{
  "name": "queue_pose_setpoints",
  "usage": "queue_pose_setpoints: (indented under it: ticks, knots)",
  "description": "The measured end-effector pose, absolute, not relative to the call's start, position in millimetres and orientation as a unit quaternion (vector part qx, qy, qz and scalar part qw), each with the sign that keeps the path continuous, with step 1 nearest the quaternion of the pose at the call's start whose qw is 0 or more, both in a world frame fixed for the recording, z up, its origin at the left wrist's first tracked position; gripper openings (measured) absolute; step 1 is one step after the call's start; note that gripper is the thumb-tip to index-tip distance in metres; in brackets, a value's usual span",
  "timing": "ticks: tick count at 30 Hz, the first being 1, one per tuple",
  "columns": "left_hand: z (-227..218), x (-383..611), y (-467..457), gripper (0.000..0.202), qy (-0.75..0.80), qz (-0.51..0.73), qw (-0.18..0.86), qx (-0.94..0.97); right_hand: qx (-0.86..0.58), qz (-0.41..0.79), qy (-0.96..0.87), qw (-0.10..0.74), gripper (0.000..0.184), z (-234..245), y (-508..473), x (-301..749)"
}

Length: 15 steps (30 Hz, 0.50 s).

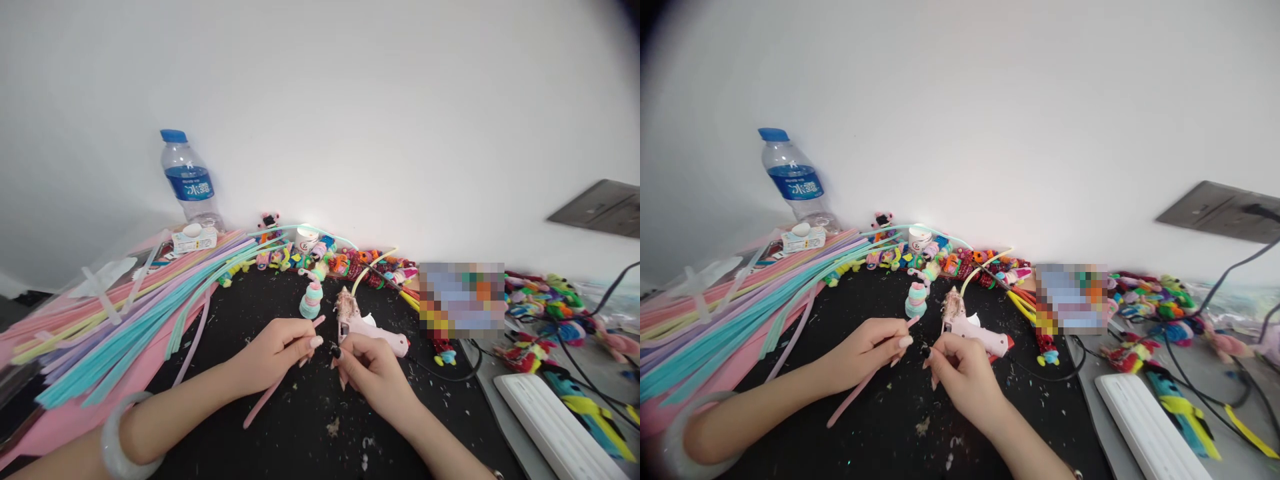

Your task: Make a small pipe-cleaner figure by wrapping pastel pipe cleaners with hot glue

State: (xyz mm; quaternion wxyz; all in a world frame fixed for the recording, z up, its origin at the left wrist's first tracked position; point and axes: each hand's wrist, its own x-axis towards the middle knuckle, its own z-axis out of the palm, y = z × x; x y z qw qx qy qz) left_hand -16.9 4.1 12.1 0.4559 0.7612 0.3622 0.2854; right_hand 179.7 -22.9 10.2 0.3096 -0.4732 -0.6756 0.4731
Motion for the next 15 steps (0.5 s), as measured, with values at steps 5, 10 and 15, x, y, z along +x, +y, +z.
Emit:
queue_pose_setpoints:
  ticks: [5, 10, 15]
  knots:
    - [8.7, -17.8, 5.7, 0.031, 0.368, 0.266, 0.489, 0.745, -0.487, 0.401, -0.709, 0.315, 0.032, 12.8, -21.4, 180.1]
    - [5.2, -17.5, 2.8, 0.037, 0.351, 0.239, 0.491, 0.761, -0.498, 0.352, -0.712, 0.348, 0.014, 11.8, -19.4, 181.5]
    - [4.2, -14.9, 1.6, 0.039, 0.308, 0.198, 0.497, 0.787, -0.465, 0.365, -0.736, 0.329, 0.012, 9.5, -20.1, 179.0]
